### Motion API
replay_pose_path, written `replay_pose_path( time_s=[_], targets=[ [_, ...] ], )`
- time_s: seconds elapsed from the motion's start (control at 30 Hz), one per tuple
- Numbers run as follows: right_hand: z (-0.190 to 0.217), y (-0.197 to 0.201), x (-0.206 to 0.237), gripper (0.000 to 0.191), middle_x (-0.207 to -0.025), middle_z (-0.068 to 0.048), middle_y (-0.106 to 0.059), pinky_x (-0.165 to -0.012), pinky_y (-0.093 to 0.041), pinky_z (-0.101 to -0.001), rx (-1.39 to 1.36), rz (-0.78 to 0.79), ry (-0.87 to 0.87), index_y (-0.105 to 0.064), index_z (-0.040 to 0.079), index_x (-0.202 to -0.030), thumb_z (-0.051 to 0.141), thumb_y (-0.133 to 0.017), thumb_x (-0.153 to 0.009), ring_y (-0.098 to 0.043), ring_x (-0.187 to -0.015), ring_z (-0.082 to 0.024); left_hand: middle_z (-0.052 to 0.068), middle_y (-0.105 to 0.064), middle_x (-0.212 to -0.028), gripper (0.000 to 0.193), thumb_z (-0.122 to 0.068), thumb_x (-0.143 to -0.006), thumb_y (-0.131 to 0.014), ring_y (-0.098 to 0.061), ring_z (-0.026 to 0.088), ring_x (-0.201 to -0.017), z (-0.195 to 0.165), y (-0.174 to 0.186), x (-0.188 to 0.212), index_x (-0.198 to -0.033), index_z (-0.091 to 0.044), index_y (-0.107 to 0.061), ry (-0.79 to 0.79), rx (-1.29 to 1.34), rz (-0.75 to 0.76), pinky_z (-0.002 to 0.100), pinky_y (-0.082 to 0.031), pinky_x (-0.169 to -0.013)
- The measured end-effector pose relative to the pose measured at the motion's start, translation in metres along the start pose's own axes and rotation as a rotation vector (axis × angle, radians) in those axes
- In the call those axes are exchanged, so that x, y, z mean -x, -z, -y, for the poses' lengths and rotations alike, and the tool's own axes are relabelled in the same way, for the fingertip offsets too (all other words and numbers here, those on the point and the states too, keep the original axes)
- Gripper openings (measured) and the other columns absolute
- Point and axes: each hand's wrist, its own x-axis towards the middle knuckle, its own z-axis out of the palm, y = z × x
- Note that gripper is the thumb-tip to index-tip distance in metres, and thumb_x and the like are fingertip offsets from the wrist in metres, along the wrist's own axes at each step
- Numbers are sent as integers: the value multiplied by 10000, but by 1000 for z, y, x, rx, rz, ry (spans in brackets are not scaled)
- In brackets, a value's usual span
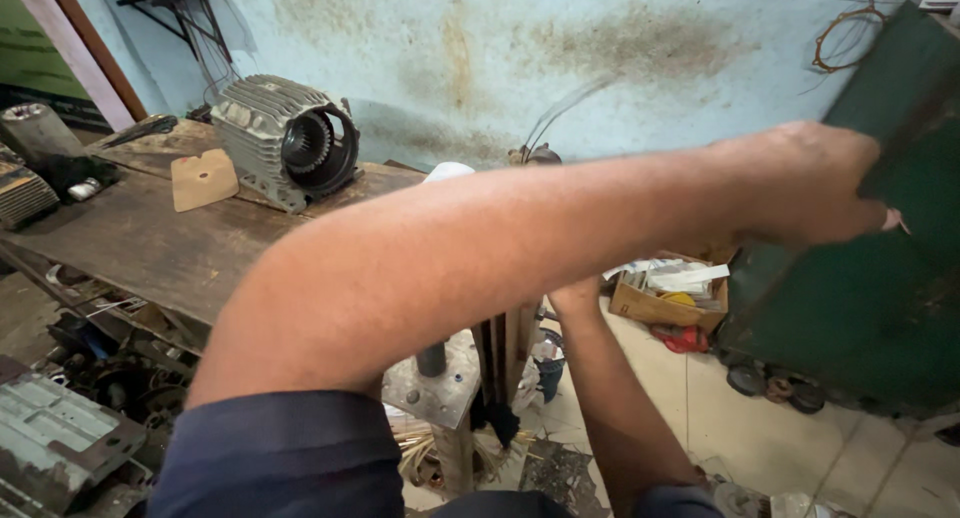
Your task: The person winds copper wire onto a motor stator core clamped in a hand-crank winding machine. They thread the wire through the core slots, rotate the crank to wind turns, guide the wire by hand, and finally lift the wound wire off the machine to tie and handle the finished coil.
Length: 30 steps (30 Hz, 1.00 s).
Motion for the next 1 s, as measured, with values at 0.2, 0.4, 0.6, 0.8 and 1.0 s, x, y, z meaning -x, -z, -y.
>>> replay_pose_path(
  time_s=[0.2,0.4,0.6,0.8,1.0],
  targets=[
    [-5,-8,-2,647,-1446,-122,-610,-1153,-453,-375,60,-83,-20,-497,33,-1446,180,-828,-909,-579,-1329,-223,125,-803,-1032,277,-263,-818,-674,-829,266,-966,-5,7,-38,-1027,-118,-784,97,-167,203,366,-640,-799],
    [-1,-20,0,452,-1298,-98,-659,-1014,-498,-361,-131,-170,-32,-507,49,-1338,139,-756,-972,-620,-1173,-189,87,-764,-920,413,-452,-674,-747,-743,311,-854,1,15,-61,-992,-188,-726,-480,-457,-296,448,-608,-703],
    [36,-19,0,260,-1150,-74,-708,-876,-543,-346,-234,-178,15,-516,66,-1231,97,-684,-1035,-661,-1017,-155,89,-759,-916,409,-457,-683,-739,-740,309,-845,1,44,-76,-991,-188,-723,-230,-438,-92,446,-604,-698],
    [84,1,-16,252,-999,-101,-715,-880,-496,-343,109,6,244,-708,30,-1196,-9,-558,-998,-644,-938,-221,92,-754,-911,405,-462,-692,-732,-737,306,-835,-4,66,-71,-990,-189,-721,55,-396,82,444,-601,-693],
    [88,9,-34,252,-1007,-93,-637,-857,-514,-305,-317,219,32,-725,9,-1077,-38,-506,-962,-644,-941,-192,95,-749,-907,401,-467,-701,-724,-734,304,-825,-3,87,-73,-989,-189,-719,164,-386,130,443,-598,-688]
  ],
)
